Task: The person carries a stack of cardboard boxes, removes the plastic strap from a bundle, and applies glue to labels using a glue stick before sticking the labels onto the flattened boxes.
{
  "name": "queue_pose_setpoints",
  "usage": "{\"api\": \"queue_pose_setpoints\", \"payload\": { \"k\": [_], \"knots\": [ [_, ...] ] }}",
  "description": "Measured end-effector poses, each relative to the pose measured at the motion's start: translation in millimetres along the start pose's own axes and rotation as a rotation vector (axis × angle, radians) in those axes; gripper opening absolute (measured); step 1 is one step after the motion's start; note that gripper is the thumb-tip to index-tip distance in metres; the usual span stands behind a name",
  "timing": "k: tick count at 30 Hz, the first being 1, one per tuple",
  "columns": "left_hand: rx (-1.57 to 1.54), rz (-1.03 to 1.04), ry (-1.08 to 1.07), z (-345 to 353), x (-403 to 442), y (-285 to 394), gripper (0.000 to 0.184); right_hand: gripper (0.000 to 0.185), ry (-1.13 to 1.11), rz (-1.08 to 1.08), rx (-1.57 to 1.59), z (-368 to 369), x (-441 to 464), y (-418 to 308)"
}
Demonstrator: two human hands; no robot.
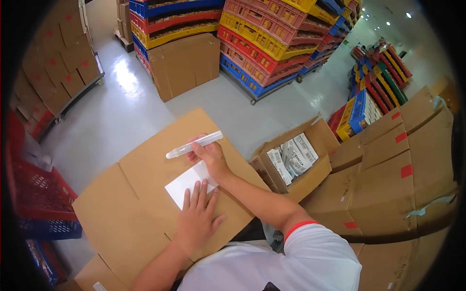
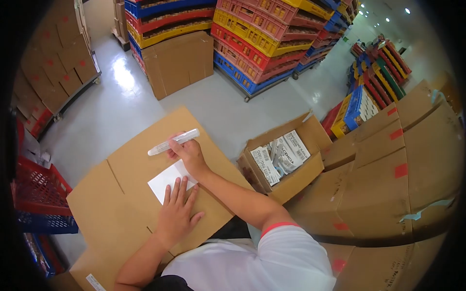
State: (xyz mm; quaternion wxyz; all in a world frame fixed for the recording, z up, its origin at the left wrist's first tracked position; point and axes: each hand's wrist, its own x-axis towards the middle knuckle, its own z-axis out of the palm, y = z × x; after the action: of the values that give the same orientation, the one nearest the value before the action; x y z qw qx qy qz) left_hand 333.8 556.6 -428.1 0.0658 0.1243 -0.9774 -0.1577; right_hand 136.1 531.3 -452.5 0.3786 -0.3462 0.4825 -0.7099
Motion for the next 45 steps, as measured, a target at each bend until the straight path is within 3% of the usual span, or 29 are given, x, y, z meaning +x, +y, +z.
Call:
{"api": "queue_pose_setpoints", "payload": {
  "k": [7, 8, 10, 12, 13, 14, 17, 19, 21, 25, 38, 40, 45],
  "knots": [
    [0.026, 0.014, -0.016, -2, 2, 7, 0.078, 0.020, 0.130, 0.004, 0.119, -9, 0, 8],
    [0.022, 0.009, -0.018, -1, -1, 5, 0.078, 0.023, 0.229, -0.093, 0.029, -23, 4, 21],
    [-0.027, 0.009, 0.057, 10, -2, -1, 0.077, 0.032, 0.287, -0.237, 0.456, -57, 15, -8],
    [0.013, -0.004, 0.056, 10, -3, -4, 0.075, 0.037, 0.368, -0.500, 0.281, -97, 6, -70],
    [-0.005, -0.077, 0.040, 12, -7, -6, 0.075, 0.039, 0.133, -0.580, 0.474, -103, 4, -112],
    [0.020, -0.048, 0.044, 12, -7, -9, 0.075, 0.042, 0.195, -0.687, 0.354, -118, 4, -136],
    [0.049, -0.002, 0.073, 10, -11, -16, 0.075, 0.044, 0.235, -0.670, 0.311, -70, -10, -153],
    [0.048, 0.009, 0.082, 16, -8, -7, 0.075, 0.043, 0.358, -0.480, 0.235, -48, -16, -121],
    [0.035, 0.017, 0.102, 16, -9, -11, 0.075, 0.038, 0.121, -0.283, -0.026, -28, -21, -81],
    [0.059, 0.021, 0.112, 14, -9, -8, 0.074, 0.035, 0.128, 0.038, 0.120, -4, -27, -12],
    [-0.096, 0.051, 0.039, 12, -5, -7, 0.074, 0.031, 0.104, 0.098, 0.152, -6, -32, 11],
    [-0.094, -0.029, -0.020, 13, 0, -3, 0.076, 0.033, 0.138, 0.131, 0.151, -4, -32, 11],
    [-0.053, -0.004, -0.028, 3, 4, 2, 0.077, 0.032, 0.050, 0.131, 0.202, -5, -31, -2]
  ]
}}
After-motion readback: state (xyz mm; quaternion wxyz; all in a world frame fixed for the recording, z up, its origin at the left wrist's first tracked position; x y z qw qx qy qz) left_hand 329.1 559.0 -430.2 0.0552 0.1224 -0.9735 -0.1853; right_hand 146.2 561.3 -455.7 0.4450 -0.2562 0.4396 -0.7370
